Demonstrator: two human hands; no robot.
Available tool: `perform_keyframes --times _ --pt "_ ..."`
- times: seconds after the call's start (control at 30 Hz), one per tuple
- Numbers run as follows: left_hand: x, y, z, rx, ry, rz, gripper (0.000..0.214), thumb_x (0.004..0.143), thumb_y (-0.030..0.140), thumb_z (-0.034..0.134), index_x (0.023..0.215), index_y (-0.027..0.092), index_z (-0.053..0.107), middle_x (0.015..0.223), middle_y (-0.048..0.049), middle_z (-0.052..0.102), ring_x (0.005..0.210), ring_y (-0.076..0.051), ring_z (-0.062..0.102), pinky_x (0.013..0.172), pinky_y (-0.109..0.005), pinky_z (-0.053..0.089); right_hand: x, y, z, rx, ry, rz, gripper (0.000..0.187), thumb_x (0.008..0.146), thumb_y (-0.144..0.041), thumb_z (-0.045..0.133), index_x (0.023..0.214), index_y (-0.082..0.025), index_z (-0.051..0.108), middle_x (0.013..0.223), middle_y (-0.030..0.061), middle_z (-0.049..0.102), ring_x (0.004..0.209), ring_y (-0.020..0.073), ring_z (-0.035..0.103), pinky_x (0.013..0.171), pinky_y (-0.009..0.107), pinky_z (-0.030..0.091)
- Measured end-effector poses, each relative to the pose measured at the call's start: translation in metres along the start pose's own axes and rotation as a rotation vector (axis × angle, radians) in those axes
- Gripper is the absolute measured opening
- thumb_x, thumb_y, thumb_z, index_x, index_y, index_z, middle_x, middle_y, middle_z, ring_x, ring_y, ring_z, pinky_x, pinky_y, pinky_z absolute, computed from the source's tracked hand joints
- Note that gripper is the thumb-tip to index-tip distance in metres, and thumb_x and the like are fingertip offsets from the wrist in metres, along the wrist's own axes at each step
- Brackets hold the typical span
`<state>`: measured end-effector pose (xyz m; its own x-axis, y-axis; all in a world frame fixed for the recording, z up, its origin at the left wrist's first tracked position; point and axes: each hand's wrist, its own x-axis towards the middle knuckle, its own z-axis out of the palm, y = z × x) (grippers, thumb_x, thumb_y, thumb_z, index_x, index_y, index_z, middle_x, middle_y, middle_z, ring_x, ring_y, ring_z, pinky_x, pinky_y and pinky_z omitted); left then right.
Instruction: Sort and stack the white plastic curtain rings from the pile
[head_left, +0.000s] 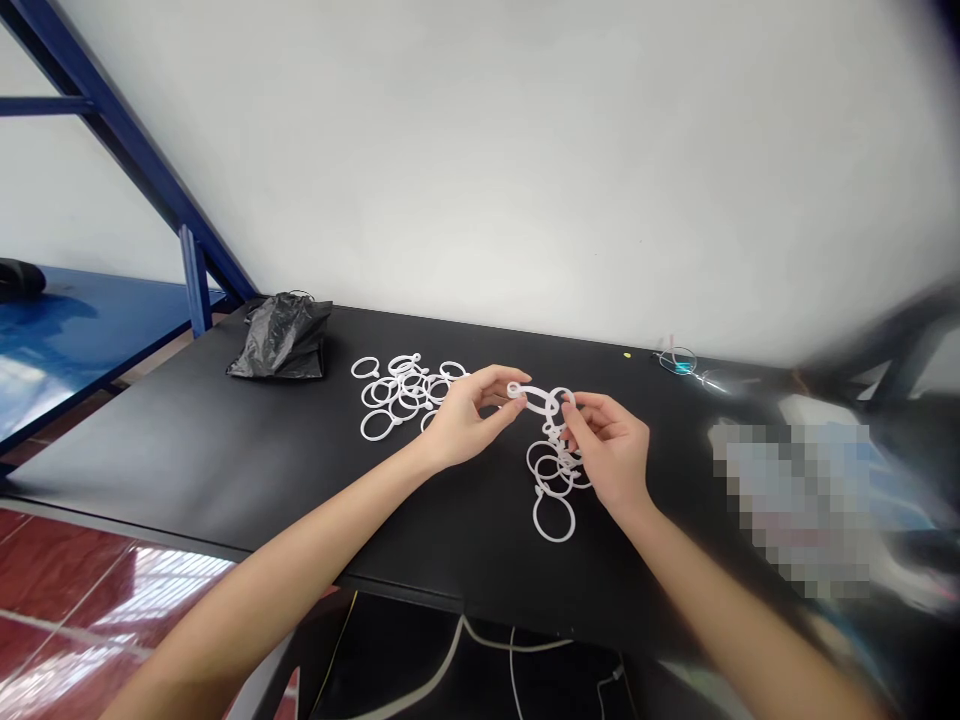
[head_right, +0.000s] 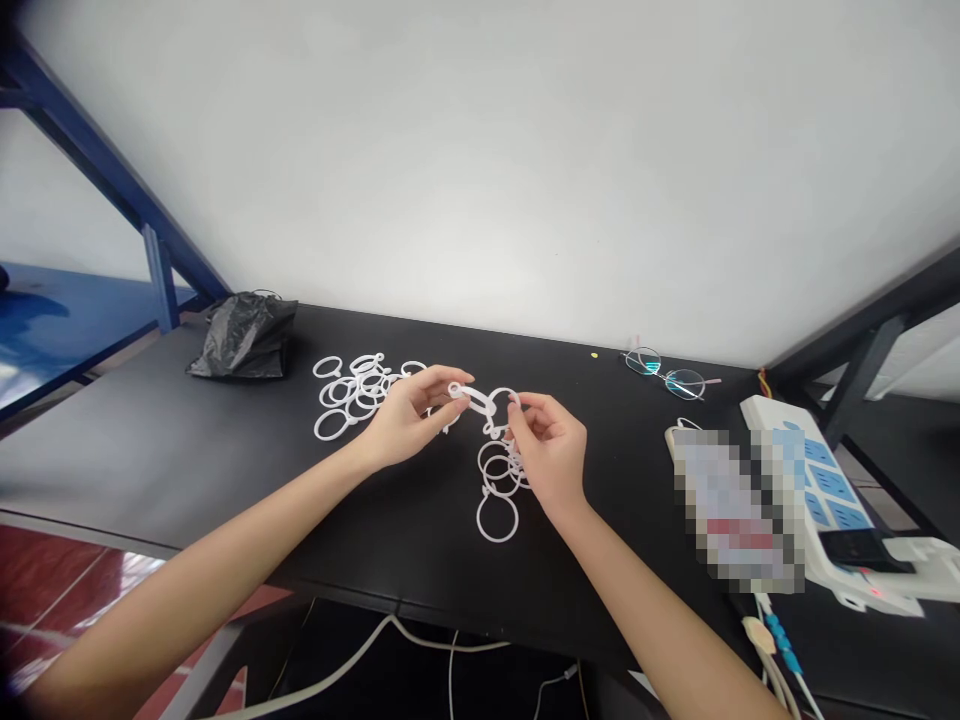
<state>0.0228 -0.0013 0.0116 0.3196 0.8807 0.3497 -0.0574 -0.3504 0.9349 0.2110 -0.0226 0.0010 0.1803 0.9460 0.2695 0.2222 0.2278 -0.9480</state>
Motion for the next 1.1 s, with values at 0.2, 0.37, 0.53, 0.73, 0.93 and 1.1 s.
perform_keyframes --times 0.2,0.37,0.53,0.73,0.93,1.1 --pt "-0.002 0.009 -0.002 0.232 -0.155 0.159 0.007 0.085 0.019 0.061 0.082 0.017 0.066 0.087 -0.0051 0.062 0.079 -0.014 0.06 0.071 -0.027 0.052 0.005 0.004 -0.002 0.16 0.051 0.168 0.019 0.073 -0.019 0.063 0.091 -0.017 0.066 0.044 -0.0057 0.057 0.036 0.0085 0.046 0.038 0.02 0.04" --pt "0.0 0.013 -0.009 0.348 -0.189 0.152 0.013 0.077 0.009 0.056 0.072 0.017 0.066 0.077 -0.0027 0.062 0.072 -0.015 0.057 0.068 -0.027 0.045 0.012 0.001 -0.003 0.243 0.163 0.266 0.017 0.068 -0.016 0.062 0.084 -0.018 0.062 0.04 -0.0067 0.055 0.035 0.0078 0.045 0.039 0.019 0.04" --pt "0.002 0.004 -0.011 0.525 -0.165 -0.029 0.021 0.084 0.015 0.045 0.073 0.018 0.062 0.076 -0.0028 0.063 0.076 -0.018 0.055 0.072 -0.03 0.043 0.018 0.001 -0.008 0.271 0.235 0.234 0.017 0.068 -0.017 0.063 0.085 -0.018 0.061 0.041 -0.0072 0.054 0.036 0.0088 0.047 0.042 0.021 0.043" --pt "-0.001 -0.014 0.004 0.284 -0.26 -0.21 0.021 0.086 0.017 0.041 0.074 0.019 0.059 0.096 -0.0041 0.068 0.09 -0.019 0.06 0.082 -0.03 0.044 0.016 0.003 -0.007 0.238 0.191 0.168 0.017 0.07 -0.019 0.063 0.086 -0.019 0.061 0.044 -0.007 0.055 0.037 0.0097 0.047 0.042 0.022 0.043" --pt "-0.001 -0.004 0.013 -0.102 -0.229 -0.242 0.02 0.085 0.023 0.045 0.069 0.018 0.056 0.085 -0.005 0.069 0.09 -0.02 0.062 0.086 -0.032 0.045 0.017 0.004 -0.012 0.013 0.066 0.099 0.02 0.07 -0.018 0.059 0.089 -0.018 0.065 0.042 -0.0078 0.052 0.036 0.009 0.043 0.04 0.022 0.037" --pt "0.006 -0.009 0.003 -0.182 0.121 -0.279 0.014 0.077 0.021 0.047 0.069 0.017 0.058 0.08 -0.0033 0.066 0.088 -0.018 0.062 0.089 -0.032 0.045 0.02 0.01 -0.016 -0.365 -0.057 -0.077 0.024 0.073 -0.021 0.055 0.088 -0.016 0.074 0.042 -0.008 0.043 0.04 0.0103 0.043 0.047 0.025 0.04"
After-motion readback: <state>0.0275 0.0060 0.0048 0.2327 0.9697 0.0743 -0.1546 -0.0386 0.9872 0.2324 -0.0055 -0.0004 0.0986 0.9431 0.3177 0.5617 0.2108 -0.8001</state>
